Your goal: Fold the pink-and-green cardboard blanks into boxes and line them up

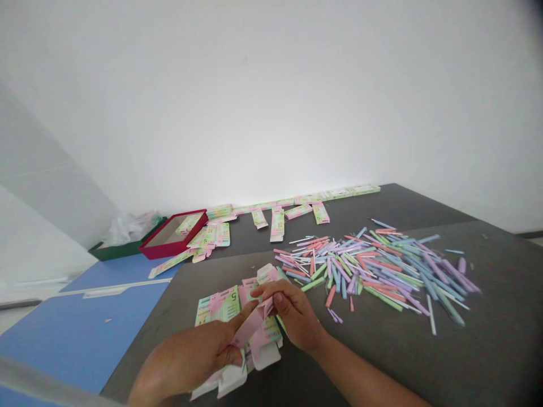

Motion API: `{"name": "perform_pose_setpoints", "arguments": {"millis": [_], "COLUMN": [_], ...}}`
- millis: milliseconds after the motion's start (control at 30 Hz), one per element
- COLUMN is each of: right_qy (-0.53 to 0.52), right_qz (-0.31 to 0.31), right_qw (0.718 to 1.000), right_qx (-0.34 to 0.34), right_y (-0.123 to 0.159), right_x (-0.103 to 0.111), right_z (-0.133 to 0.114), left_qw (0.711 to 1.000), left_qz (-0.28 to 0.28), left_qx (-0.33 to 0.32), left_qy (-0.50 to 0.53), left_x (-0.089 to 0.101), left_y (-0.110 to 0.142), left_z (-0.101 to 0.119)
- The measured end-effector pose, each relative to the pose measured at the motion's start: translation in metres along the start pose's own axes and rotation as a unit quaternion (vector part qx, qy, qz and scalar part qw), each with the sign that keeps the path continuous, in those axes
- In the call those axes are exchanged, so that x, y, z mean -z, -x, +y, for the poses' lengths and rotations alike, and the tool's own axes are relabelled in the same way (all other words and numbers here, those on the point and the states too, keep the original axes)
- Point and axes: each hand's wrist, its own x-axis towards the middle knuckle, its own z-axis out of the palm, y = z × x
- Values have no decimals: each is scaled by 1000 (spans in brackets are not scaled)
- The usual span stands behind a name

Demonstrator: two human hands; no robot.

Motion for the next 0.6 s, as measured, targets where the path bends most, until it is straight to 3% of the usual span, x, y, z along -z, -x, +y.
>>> {"name": "perform_pose_setpoints", "arguments": {"millis": [133,233,333,467,600], "right_qy": [16,9,-97,-281,-300], "right_qz": [-19,18,50,75,123], "right_qw": [1000,1000,993,950,936], "right_qx": [-1,0,-41,-117,-133], "right_y": [1,3,3,4,0], "right_x": [-3,-8,-19,-33,-30], "right_z": [0,2,3,-3,-15], "left_qw": [1000,1000,1000,1000,996], "left_qz": [-5,1,6,18,32], "left_qx": [5,-4,-2,-22,-71], "left_qy": [-14,-1,-4,-6,47], "left_x": [0,2,3,-3,-3], "left_y": [1,-1,-5,-8,-19], "left_z": [3,7,11,10,12]}}
